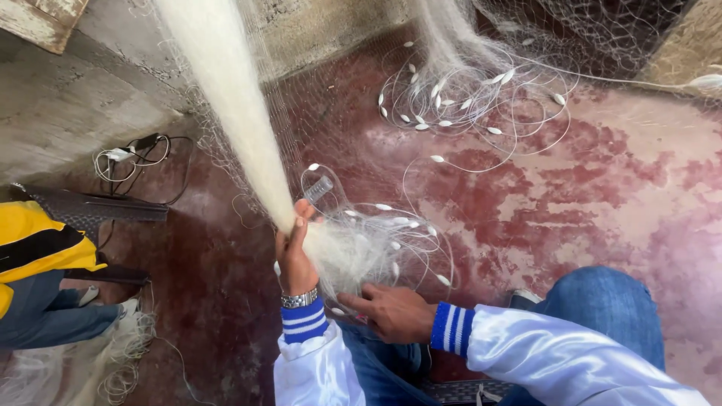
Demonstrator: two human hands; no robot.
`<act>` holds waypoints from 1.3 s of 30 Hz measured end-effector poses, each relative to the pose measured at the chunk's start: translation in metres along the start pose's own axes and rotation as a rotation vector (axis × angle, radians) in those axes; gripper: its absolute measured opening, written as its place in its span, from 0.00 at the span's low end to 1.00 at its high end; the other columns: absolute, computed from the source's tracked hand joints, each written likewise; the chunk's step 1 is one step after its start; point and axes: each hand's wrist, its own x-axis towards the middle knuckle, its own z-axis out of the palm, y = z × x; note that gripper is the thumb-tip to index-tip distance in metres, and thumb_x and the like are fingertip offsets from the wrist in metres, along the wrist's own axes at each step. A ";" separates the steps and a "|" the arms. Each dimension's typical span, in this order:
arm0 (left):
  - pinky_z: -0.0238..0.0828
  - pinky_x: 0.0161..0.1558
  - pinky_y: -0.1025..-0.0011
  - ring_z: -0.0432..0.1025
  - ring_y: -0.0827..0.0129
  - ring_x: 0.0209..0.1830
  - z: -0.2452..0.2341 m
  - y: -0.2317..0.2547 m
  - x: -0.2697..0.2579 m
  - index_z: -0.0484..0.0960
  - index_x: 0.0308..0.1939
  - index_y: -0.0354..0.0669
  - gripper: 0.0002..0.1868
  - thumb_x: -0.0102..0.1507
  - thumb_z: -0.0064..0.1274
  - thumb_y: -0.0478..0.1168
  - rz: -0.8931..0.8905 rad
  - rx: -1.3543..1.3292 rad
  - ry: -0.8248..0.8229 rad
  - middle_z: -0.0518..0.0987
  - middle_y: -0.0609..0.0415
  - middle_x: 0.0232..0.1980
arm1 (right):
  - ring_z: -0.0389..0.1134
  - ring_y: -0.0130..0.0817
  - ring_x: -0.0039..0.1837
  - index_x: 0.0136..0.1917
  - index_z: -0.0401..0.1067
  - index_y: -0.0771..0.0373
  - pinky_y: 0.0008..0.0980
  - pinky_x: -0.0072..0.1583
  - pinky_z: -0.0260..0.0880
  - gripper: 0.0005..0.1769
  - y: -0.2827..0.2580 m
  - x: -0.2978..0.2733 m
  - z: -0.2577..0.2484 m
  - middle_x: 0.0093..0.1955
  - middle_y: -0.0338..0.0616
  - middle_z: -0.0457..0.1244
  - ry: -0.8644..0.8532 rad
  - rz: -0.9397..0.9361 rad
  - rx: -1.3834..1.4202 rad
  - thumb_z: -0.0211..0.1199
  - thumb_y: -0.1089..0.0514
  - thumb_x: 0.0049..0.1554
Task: The person sits on the floor holding a gill net suspended above them, untangling and separating the fine netting by hand while using small pink scissors to cut loose threads. They work section by section along the net, gathering the mesh and clearing the float line.
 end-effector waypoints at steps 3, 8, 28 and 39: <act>0.52 0.58 0.69 0.72 0.72 0.32 0.004 0.016 -0.008 0.81 0.26 0.38 0.22 0.61 0.37 0.48 0.091 0.232 -0.226 0.79 0.51 0.23 | 0.63 0.56 0.41 0.70 0.46 0.54 0.52 0.32 0.62 0.35 0.003 0.000 0.005 0.45 0.52 0.58 -0.009 0.017 0.002 0.49 0.57 0.49; 0.51 0.12 0.81 0.51 0.82 0.07 -0.035 -0.025 0.017 0.64 0.45 0.41 0.16 0.64 0.38 0.49 -0.064 -0.402 -0.698 0.62 0.63 0.17 | 0.64 0.56 0.43 0.67 0.51 0.52 0.53 0.37 0.64 0.29 0.000 0.004 -0.032 0.43 0.51 0.61 -0.003 0.023 0.062 0.47 0.52 0.52; 0.66 0.24 0.78 0.65 0.77 0.20 -0.040 -0.024 0.022 0.69 0.34 0.39 0.06 0.62 0.45 0.39 0.016 -0.155 -0.403 0.67 0.56 0.29 | 0.64 0.48 0.41 0.51 0.60 0.50 0.41 0.40 0.68 0.14 -0.002 0.000 -0.024 0.44 0.42 0.53 0.086 0.153 0.117 0.47 0.57 0.50; 0.54 0.18 0.78 0.49 0.82 0.10 -0.028 -0.010 0.007 0.68 0.42 0.45 0.19 0.59 0.45 0.55 -0.195 -0.301 -0.536 0.60 0.64 0.20 | 0.61 0.44 0.33 0.64 0.55 0.56 0.43 0.27 0.59 0.22 -0.006 0.000 -0.033 0.39 0.47 0.55 0.084 -0.052 0.140 0.43 0.55 0.56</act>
